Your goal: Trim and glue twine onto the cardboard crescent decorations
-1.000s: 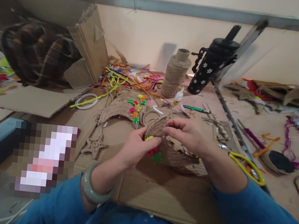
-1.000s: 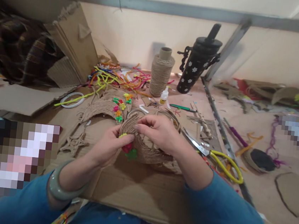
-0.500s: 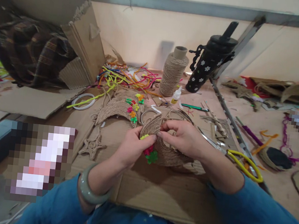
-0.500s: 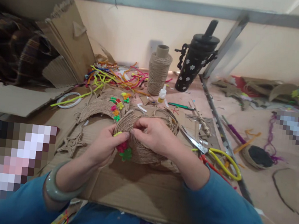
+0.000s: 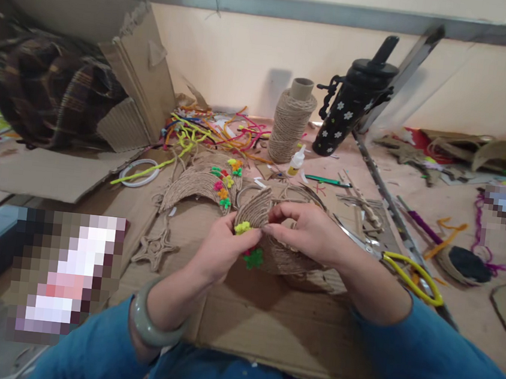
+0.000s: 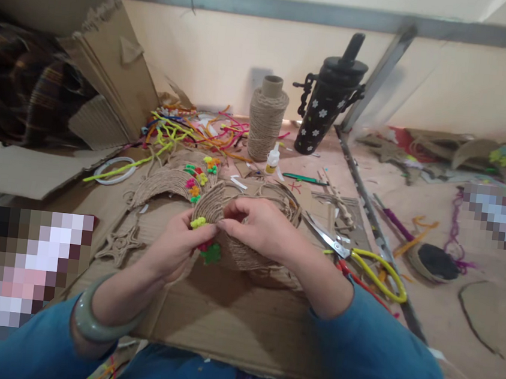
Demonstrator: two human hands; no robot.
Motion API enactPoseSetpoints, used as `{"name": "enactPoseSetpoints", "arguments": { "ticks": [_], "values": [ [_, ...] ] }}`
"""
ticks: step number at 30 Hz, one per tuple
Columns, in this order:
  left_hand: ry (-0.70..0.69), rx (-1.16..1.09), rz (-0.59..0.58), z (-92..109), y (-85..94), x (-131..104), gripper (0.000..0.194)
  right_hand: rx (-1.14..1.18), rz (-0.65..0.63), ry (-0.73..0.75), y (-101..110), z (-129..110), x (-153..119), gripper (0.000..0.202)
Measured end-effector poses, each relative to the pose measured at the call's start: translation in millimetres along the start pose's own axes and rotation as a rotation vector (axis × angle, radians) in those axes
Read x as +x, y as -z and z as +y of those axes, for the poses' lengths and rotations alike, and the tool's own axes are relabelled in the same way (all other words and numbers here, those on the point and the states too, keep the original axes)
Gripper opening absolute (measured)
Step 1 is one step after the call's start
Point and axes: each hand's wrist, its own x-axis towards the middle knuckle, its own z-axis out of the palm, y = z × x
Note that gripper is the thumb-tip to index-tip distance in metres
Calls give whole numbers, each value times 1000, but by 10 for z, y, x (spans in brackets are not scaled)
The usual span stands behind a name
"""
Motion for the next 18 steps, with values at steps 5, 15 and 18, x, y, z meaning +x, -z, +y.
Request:
{"name": "enactPoseSetpoints", "arguments": {
  "ticks": [5, 15, 18],
  "values": [
    [-1, -18, -6, -19, 15, 6, 20, 8, 1, -18, -32, 11, 1, 12],
    [8, -16, -14, 5, -16, -10, 20, 73, 37, -19, -4, 33, 33, 19],
    [20, -25, -41, -7, -13, -26, 21, 83, 36, -14, -24, 23, 21, 17]
  ]
}}
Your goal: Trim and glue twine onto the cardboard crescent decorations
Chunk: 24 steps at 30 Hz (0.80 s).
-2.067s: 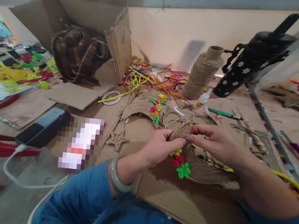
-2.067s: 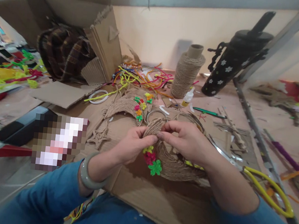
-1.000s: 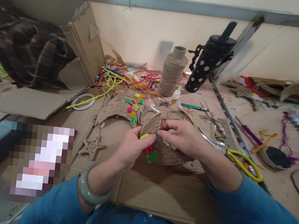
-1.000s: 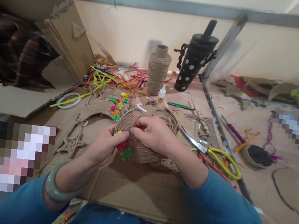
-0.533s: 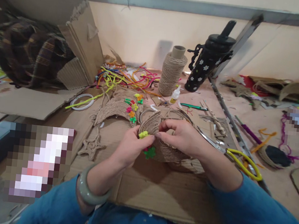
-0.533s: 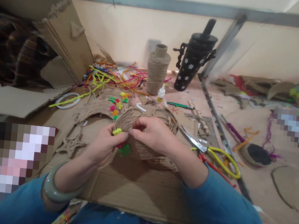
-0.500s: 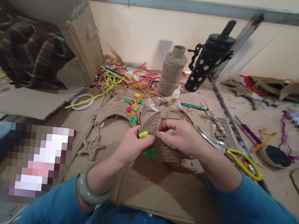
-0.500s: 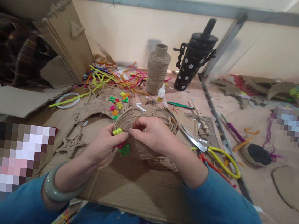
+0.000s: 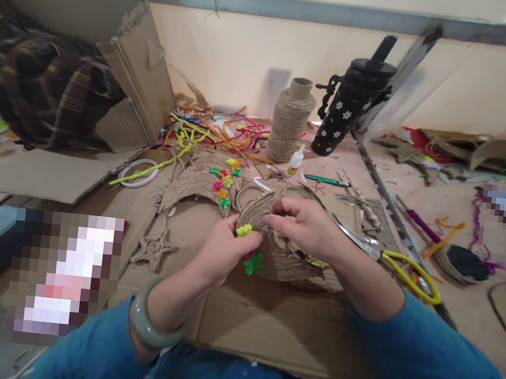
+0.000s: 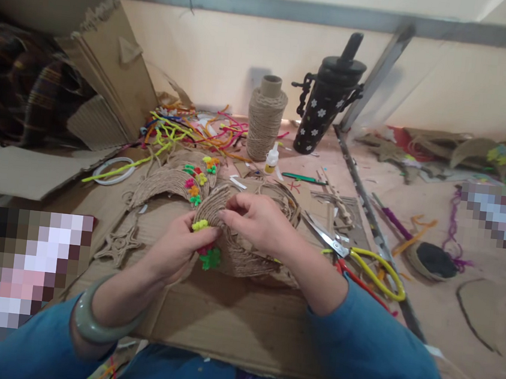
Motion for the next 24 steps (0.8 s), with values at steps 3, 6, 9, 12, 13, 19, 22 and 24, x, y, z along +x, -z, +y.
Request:
{"name": "enactPoseSetpoints", "arguments": {
  "ticks": [3, 6, 9, 12, 13, 19, 22, 24],
  "values": [
    [15, -5, -5, -6, 7, -3, 21, 11, -2, 5, -33, 17, -3, 17],
    [25, -24, -1, 1, 10, 7, 24, 31, 2, 9, -56, 62, 13, 20],
    [26, -56, -1, 16, 12, 13, 28, 57, -12, 15, -38, 110, 38, 26],
    [21, -62, -8, 30, 11, 13, 27, 61, -35, 20, 16, 119, 44, 30],
    [21, -55, -1, 33, 10, 13, 26, 57, -41, 22, 32, 110, 40, 30],
    [19, -46, 7, 18, 4, 22, 27, -26, -30, 43, -10, 53, 7, 17],
    [26, -28, 6, 9, 9, 20, 26, -74, -19, 73, -51, 82, 16, 19],
    [20, -30, 4, 9, 14, 18, 25, -106, -14, 114, -27, 111, 24, 24]
  ]
}}
